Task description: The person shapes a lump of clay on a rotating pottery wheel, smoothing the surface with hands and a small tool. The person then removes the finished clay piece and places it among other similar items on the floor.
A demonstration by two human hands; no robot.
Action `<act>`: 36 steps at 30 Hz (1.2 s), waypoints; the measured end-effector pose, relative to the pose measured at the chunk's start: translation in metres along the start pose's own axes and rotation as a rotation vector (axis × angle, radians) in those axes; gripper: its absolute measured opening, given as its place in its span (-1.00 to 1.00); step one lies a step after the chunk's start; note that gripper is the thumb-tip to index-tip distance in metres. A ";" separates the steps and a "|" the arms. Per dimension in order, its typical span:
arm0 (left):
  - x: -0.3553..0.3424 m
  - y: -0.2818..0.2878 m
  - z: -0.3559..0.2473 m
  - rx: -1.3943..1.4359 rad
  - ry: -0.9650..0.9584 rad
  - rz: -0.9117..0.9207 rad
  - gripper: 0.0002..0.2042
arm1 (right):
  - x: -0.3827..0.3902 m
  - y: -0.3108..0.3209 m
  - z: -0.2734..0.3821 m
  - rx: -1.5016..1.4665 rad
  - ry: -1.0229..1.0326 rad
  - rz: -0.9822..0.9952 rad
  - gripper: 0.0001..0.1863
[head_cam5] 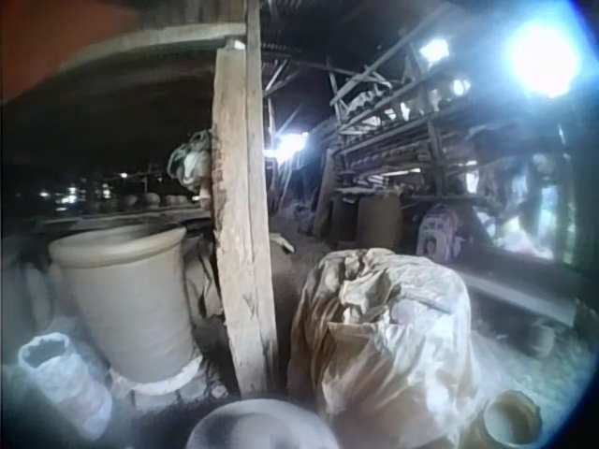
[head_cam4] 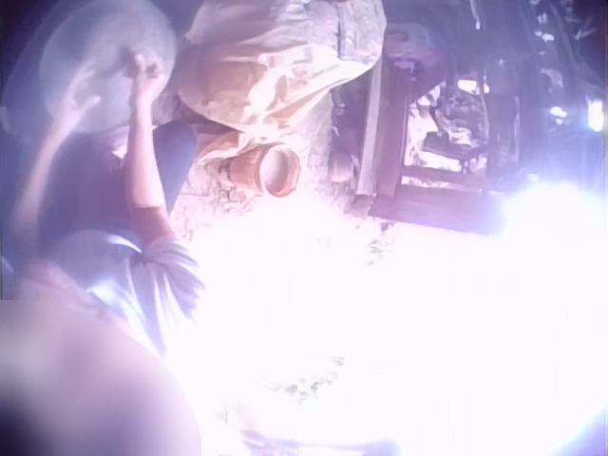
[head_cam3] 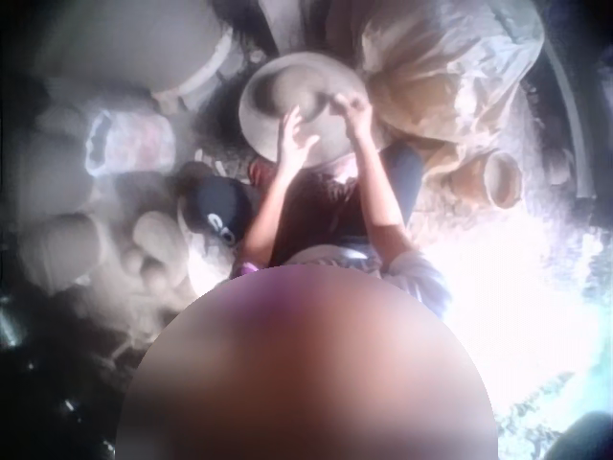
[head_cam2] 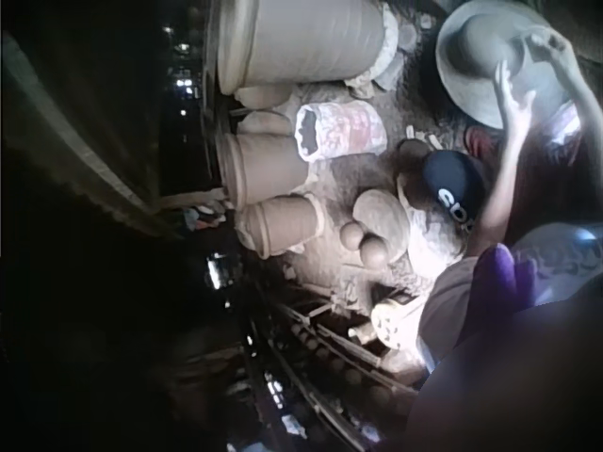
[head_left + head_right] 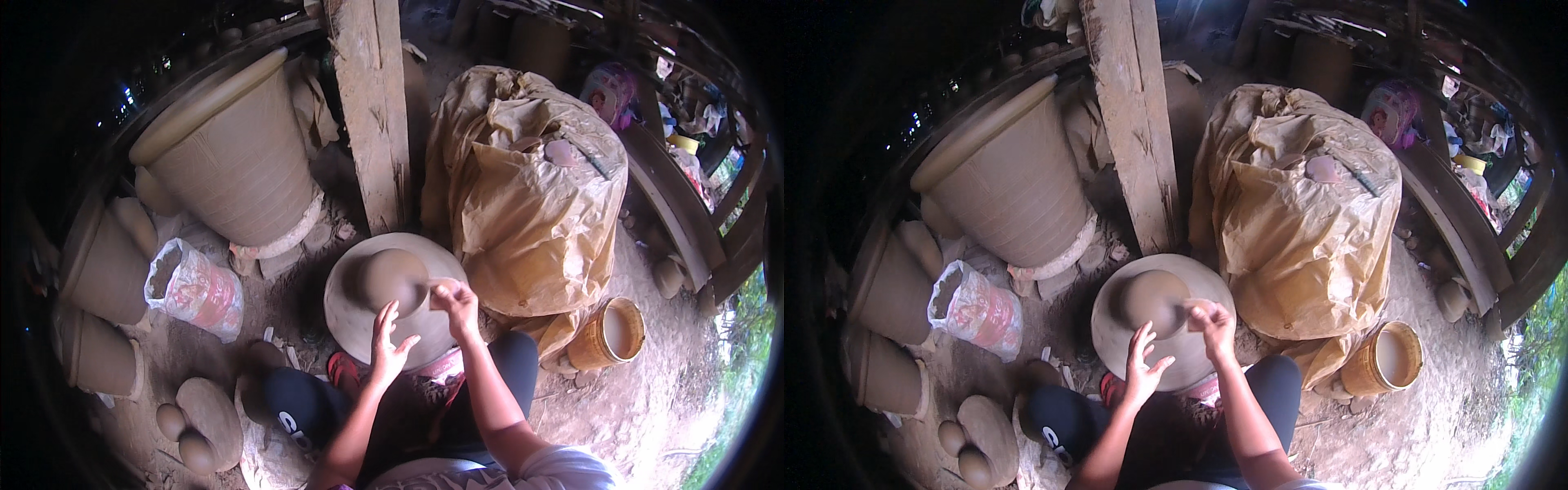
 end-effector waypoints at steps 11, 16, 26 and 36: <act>0.025 -0.014 0.003 0.102 -0.118 -0.054 -0.39 | 0.069 -0.033 0.003 -0.009 -0.182 0.173 -0.84; 0.036 -0.010 -0.004 -0.135 -0.182 -0.127 -0.44 | 0.073 -0.030 -0.013 -0.077 -0.282 0.133 -0.84; 0.044 -0.007 0.002 -0.061 -0.115 -0.274 -0.73 | 0.086 -0.037 -0.015 -0.020 -0.308 0.113 -0.79; 0.068 0.023 0.005 -0.298 -0.020 -0.388 -0.90 | 0.096 -0.059 -0.018 0.166 -0.407 0.265 -0.79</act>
Point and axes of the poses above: each hand's wrist, its own x-axis away from the middle knuckle, its own y-axis out of the back of the hand, z = x × y, the point moved 5 cm from there along -x, towards the middle knuckle, and after that the axes turned 10 degrees about z, right-handed, at the moved point
